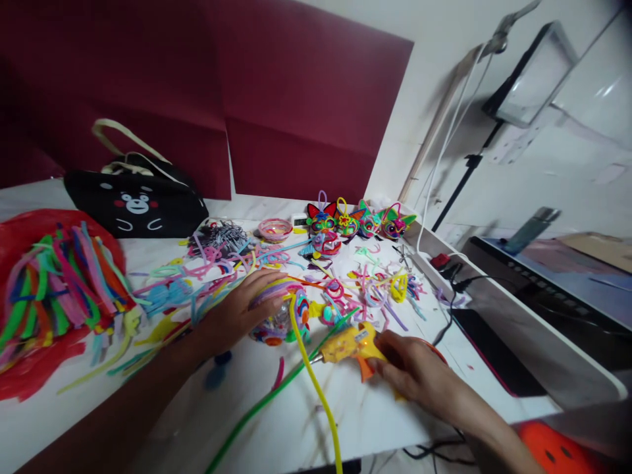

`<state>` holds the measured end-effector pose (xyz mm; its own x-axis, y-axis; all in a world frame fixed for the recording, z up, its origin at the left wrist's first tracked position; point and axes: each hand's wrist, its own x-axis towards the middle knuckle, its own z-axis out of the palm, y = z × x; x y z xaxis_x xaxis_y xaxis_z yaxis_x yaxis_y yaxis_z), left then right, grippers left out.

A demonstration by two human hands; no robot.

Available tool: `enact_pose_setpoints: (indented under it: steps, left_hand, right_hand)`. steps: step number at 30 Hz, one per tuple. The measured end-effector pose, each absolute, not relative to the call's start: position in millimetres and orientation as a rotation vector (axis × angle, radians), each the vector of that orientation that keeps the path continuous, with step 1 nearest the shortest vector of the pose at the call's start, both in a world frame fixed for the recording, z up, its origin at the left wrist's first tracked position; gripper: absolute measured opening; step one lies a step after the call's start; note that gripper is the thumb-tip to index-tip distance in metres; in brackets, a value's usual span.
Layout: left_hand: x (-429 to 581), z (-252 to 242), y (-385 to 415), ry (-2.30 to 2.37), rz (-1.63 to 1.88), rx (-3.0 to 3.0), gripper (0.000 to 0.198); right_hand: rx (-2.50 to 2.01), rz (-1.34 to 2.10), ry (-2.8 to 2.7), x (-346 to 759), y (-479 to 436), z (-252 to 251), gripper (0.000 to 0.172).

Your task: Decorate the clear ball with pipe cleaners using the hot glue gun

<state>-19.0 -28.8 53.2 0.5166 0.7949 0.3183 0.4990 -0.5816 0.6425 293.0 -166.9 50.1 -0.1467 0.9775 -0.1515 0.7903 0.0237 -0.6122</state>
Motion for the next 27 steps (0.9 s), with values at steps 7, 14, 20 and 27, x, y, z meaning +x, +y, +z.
enact_pose_setpoints:
  steps: [7, 14, 20, 27]
  left_hand:
    - [-14, 53, -33, 1.115, 0.819, 2.213, 0.054]
    - [-17, 49, -34, 1.082, 0.856, 2.221, 0.051]
    - [-25, 38, -34, 1.031, 0.847, 2.183, 0.046]
    - [-29, 33, -37, 1.034, 0.86, 2.16, 0.047]
  right_hand:
    - [-1.439, 1.014, -1.439, 299, -156, 58, 0.041]
    - [-1.292, 1.195, -1.311, 282, -129, 65, 0.037]
    - [-1.251, 1.2, -1.414, 271, -115, 78, 0.041]
    - [-1.18, 1.309, -1.561, 266, -107, 94, 0.031]
